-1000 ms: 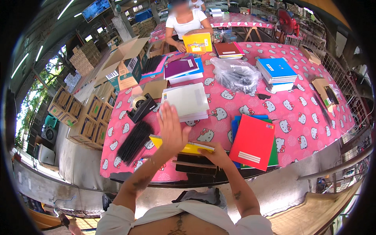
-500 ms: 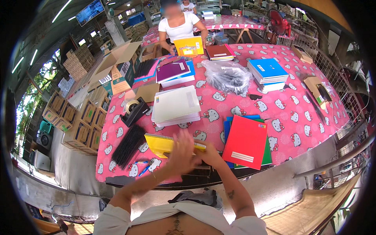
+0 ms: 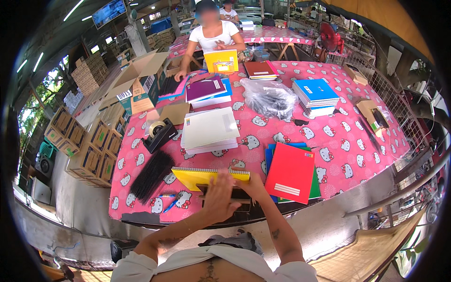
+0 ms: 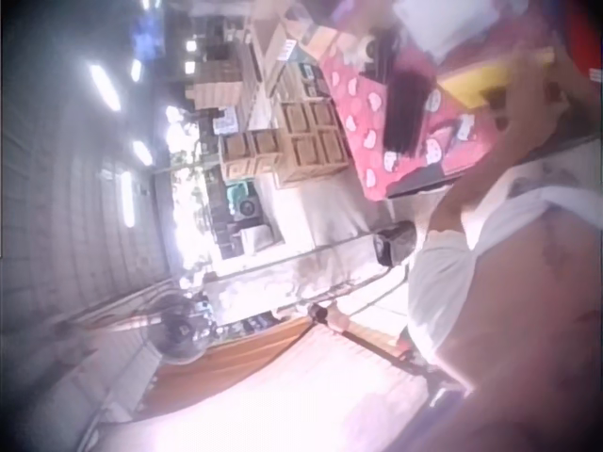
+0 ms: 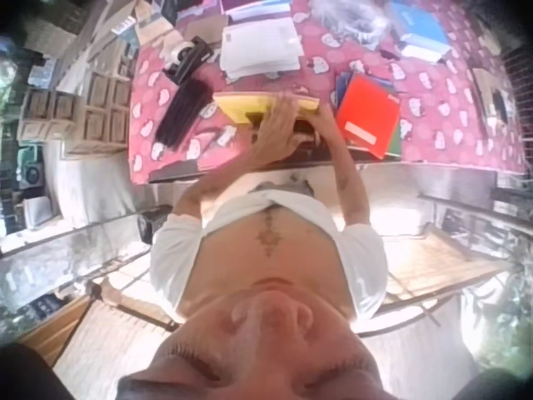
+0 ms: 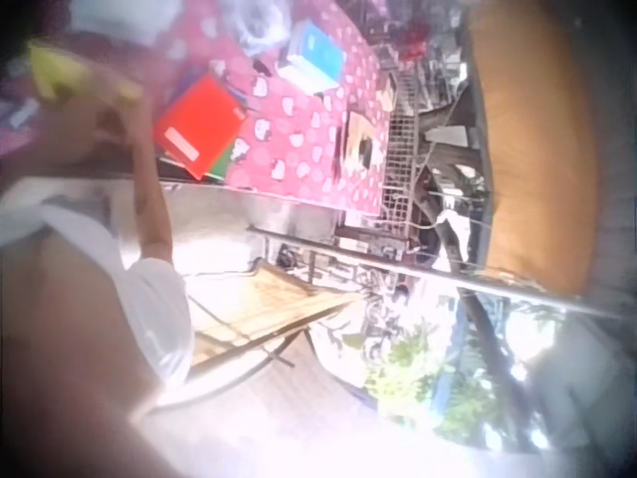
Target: The person packs spiral notebooks into cardboard boxes by picking them up from a table and checking their covers. They handle different colored notebooks, stack them, and use a brush to sweep the table surface.
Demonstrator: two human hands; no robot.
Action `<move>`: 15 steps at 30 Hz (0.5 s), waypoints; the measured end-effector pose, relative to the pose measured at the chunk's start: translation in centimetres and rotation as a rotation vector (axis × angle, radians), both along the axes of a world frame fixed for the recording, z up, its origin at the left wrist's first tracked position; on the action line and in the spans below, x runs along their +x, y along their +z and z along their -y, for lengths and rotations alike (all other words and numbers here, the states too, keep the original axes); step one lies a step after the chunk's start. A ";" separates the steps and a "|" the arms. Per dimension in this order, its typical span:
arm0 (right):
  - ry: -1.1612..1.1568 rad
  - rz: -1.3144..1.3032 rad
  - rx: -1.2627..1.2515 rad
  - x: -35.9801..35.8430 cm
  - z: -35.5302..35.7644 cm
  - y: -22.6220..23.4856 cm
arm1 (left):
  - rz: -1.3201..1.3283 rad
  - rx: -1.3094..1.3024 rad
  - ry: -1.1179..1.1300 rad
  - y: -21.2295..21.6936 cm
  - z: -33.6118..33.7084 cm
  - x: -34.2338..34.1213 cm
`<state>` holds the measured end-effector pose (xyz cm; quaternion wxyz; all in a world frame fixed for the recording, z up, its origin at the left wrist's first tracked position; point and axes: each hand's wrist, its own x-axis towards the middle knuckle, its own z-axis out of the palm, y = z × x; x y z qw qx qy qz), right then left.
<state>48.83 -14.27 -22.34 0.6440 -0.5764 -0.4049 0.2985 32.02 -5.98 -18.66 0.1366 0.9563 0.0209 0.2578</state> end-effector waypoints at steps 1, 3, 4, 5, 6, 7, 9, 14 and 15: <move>0.017 0.056 -0.074 -0.3 0.8 0.1 | 0.175 -0.020 0.109 0.9 -0.2 -0.8; -0.045 0.297 -0.254 -0.5 2.4 -0.8 | 0.447 -0.092 0.231 1.4 -2.1 -3.0; -0.050 0.295 -0.263 -1.4 3.1 -1.2 | 0.550 -0.151 0.246 0.8 -4.0 -4.6; -0.179 0.345 -0.239 -2.8 3.5 -1.1 | 0.486 -0.240 0.292 -1.6 -6.4 -7.2; -0.303 0.392 -0.209 -4.4 3.8 -1.1 | 0.421 -0.325 0.341 -4.3 -8.6 -10.1; -0.303 0.391 -0.211 -6.3 4.2 -1.3 | 0.419 -0.326 0.341 -5.9 -10.1 -12.4; -0.557 0.159 -0.197 -10.8 4.7 -1.7 | -0.389 -0.183 0.523 -8.5 -11.8 -16.2; -0.281 0.535 -0.066 -16.6 3.0 -1.9 | -0.397 -0.057 0.489 -11.4 -12.7 -20.3; -0.320 0.846 -0.053 -16.1 2.0 -2.2 | -0.411 -0.002 0.502 -11.1 -12.9 -20.3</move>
